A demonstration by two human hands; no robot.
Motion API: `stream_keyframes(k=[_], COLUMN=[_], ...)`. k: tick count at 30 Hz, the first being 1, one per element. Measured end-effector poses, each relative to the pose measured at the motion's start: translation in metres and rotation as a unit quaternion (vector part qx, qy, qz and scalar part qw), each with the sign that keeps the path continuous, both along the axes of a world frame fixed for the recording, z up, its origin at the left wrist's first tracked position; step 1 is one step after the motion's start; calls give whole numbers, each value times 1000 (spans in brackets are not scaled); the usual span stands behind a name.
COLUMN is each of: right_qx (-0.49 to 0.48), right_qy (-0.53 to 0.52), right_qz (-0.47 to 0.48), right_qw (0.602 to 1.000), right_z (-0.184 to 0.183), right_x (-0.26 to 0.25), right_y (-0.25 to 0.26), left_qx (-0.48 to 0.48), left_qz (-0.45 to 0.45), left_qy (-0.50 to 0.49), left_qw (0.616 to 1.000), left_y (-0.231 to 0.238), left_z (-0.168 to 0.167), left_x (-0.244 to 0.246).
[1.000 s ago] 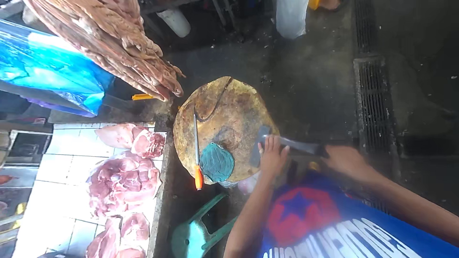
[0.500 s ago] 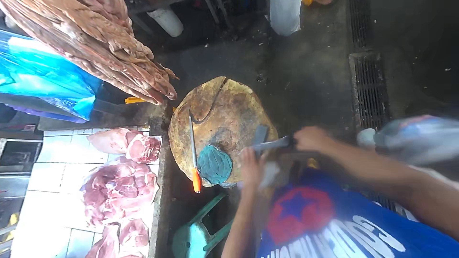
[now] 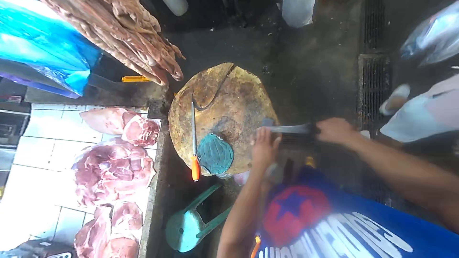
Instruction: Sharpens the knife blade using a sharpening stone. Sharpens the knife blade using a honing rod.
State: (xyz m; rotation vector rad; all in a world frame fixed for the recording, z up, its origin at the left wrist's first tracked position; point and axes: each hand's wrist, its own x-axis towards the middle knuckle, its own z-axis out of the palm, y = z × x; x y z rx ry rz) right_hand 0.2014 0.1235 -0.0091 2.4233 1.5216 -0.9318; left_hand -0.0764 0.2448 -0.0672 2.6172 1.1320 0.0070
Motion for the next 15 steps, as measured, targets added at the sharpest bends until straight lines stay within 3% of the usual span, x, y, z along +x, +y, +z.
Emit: stream_keyframes(k=[4,6,9,13,15], right_qx=[16,12,-5,21,30], right_qy=[89,128,118,0,-35], right_qz=[58,92,64,-8,-14], right_qw=[994,987,991,1000,999], right_z=[-19,-13,-5,-15,-19], right_x=[-122,-138,-84,31,38], right_y=[37,39,18,-23,-17], left_qx=[-37,-50,-58,0,-1], left_qz=[114,134,106,5,-3], left_qy=[56,58,42,-3,5], left_qw=[991,988,992,1000,1000], left_y=[4,-6,-17,-21,-11], left_z=[14,21,28,4,0], left_x=[-130,-152,-88,33,39])
